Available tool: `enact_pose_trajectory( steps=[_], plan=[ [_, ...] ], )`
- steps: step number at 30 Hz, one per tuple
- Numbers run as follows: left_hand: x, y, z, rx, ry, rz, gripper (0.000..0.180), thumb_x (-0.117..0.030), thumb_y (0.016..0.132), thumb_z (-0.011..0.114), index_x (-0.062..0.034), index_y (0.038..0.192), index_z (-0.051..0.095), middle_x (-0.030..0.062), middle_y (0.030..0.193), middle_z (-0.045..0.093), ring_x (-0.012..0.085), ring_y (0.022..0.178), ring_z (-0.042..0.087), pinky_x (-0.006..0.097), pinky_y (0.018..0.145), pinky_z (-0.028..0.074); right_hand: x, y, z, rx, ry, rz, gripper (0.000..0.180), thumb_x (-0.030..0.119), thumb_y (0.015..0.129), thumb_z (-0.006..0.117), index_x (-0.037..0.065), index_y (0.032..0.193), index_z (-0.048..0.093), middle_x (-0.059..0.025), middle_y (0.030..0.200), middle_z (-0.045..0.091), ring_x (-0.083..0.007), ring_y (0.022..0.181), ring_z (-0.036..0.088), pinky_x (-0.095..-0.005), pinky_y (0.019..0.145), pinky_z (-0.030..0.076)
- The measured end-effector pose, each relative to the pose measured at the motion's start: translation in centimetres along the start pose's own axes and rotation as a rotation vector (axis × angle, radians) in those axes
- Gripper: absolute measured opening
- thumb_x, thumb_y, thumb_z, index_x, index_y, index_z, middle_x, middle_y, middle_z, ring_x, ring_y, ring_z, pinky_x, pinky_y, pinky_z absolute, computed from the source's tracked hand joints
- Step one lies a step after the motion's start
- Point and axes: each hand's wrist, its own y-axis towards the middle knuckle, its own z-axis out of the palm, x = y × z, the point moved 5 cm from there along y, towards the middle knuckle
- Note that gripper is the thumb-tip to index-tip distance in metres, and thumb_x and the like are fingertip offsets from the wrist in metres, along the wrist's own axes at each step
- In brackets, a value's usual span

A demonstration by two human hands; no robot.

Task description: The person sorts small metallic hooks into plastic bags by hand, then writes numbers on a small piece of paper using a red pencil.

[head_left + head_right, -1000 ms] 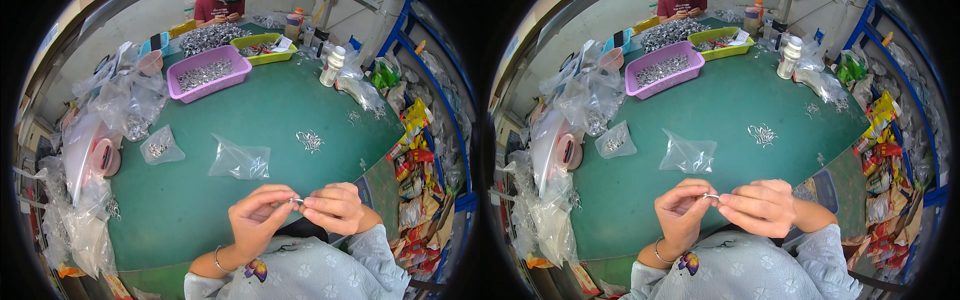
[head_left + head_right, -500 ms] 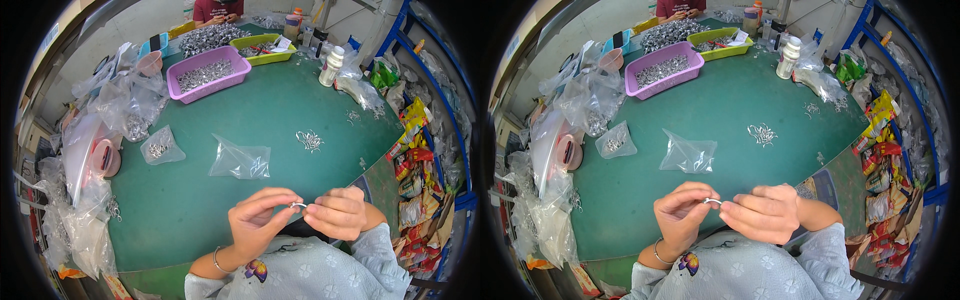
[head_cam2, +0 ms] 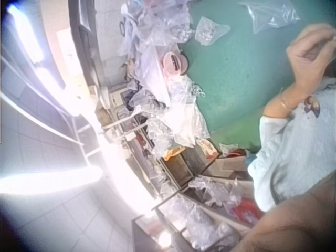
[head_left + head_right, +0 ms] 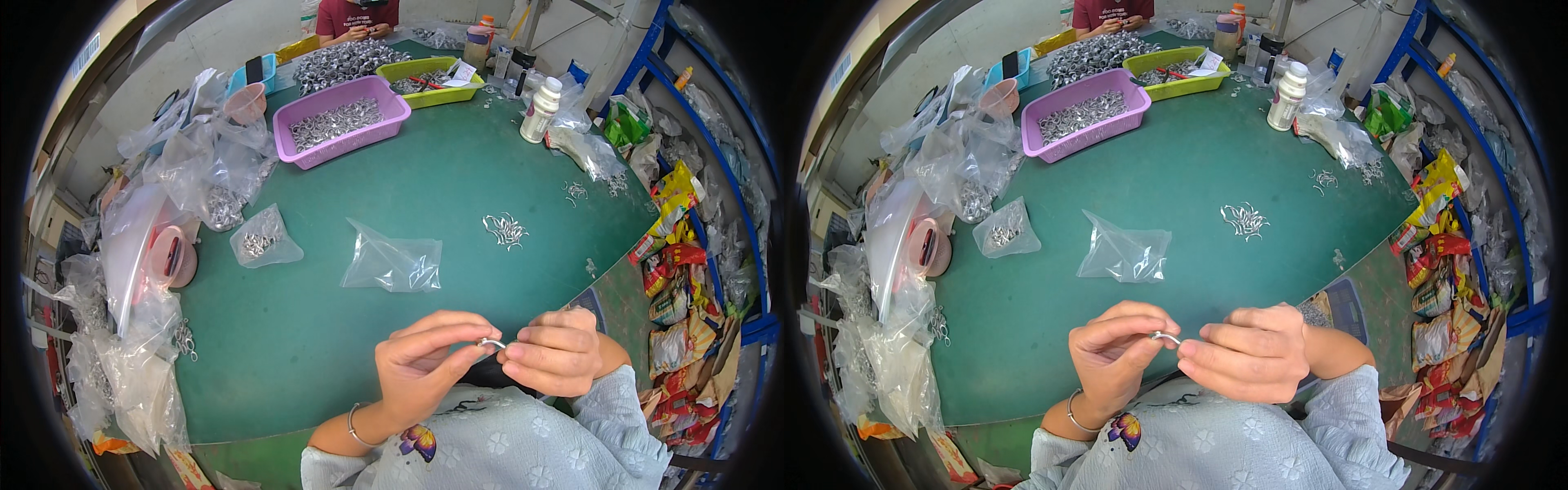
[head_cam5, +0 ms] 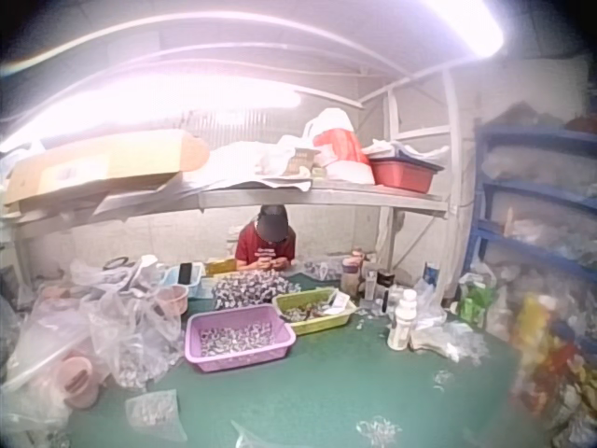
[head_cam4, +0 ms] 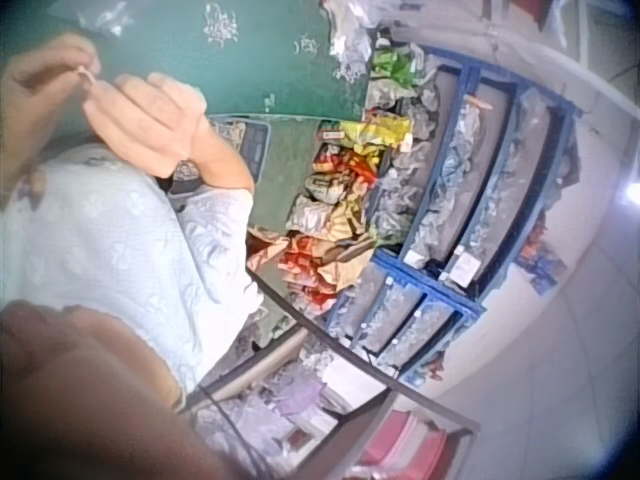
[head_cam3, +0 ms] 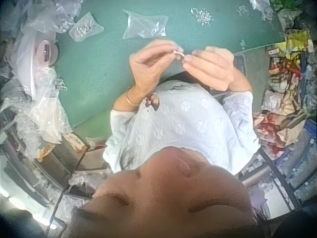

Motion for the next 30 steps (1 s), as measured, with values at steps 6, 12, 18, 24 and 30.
enact_pose_trajectory(
  steps=[6, 12, 18, 24, 30],
  plan=[
    [-0.1, 0.0, 0.0, 0.004, 0.018, -0.001, 0.014, 0.010, 0.077, 0.054, 0.0082, 0.088, 0.061, 0.0189, 0.088, 0.060, 0.0204, 0.076, 0.061, 0.029, 0.065, 0.054, 0.0, 0.0, 0.0, -0.014, 0.004, 0.003, 0.015, 0.001, 0.062, 0.064, 0.003, 0.076, 0.067, -0.0094, 0.086, 0.064, -0.0141, 0.065, 0.057, -0.0193, 0.044, 0.040],
    [0.0, 0.0, 0.0, 0.003, 0.009, -0.002, 0.013, 0.010, 0.077, 0.054, 0.0082, 0.088, 0.061, 0.0189, 0.088, 0.060, 0.0205, 0.075, 0.061, 0.029, 0.066, 0.054, 0.0, -0.1, 0.0, -0.034, 0.010, 0.009, 0.015, 0.000, 0.061, 0.065, 0.004, 0.075, 0.067, -0.0095, 0.085, 0.064, -0.0142, 0.064, 0.057, -0.0193, 0.043, 0.039],
    [0.2, 0.0, -0.1, 0.035, -0.032, 0.012, 0.012, 0.010, 0.075, 0.059, 0.0084, 0.086, 0.061, 0.0188, 0.088, 0.060, 0.0204, 0.077, 0.060, 0.028, 0.068, 0.052, -0.9, -0.1, -0.5, 0.061, 0.212, 0.231, 0.018, 0.001, 0.062, 0.069, 0.002, 0.080, 0.066, -0.0097, 0.085, 0.064, -0.0161, 0.064, 0.058, -0.0223, 0.048, 0.044],
    [0.9, -0.3, -0.3, 0.026, -0.068, -0.019, 0.015, 0.013, 0.073, 0.060, 0.0087, 0.087, 0.062, 0.0186, 0.088, 0.061, 0.0200, 0.080, 0.060, 0.028, 0.071, 0.051, -3.0, -1.8, 1.2, -0.192, 0.909, 0.958, 0.014, -0.010, 0.070, 0.067, -0.003, 0.081, 0.062, -0.0163, 0.082, 0.062, -0.0197, 0.073, 0.060, -0.0249, 0.054, 0.047],
    [1.2, -0.5, -0.6, -0.022, -0.133, -0.093, 0.012, 0.013, 0.073, 0.060, 0.0086, 0.085, 0.061, 0.0184, 0.088, 0.061, 0.0189, 0.077, 0.061, 0.028, 0.069, 0.052, -2.5, -3.9, 3.0, -0.360, 1.415, 1.320, 0.012, -0.011, 0.076, 0.059, -0.004, 0.086, 0.057, -0.0164, 0.085, 0.059, -0.0157, 0.070, 0.055, -0.0214, 0.045, 0.043]
  ],
)
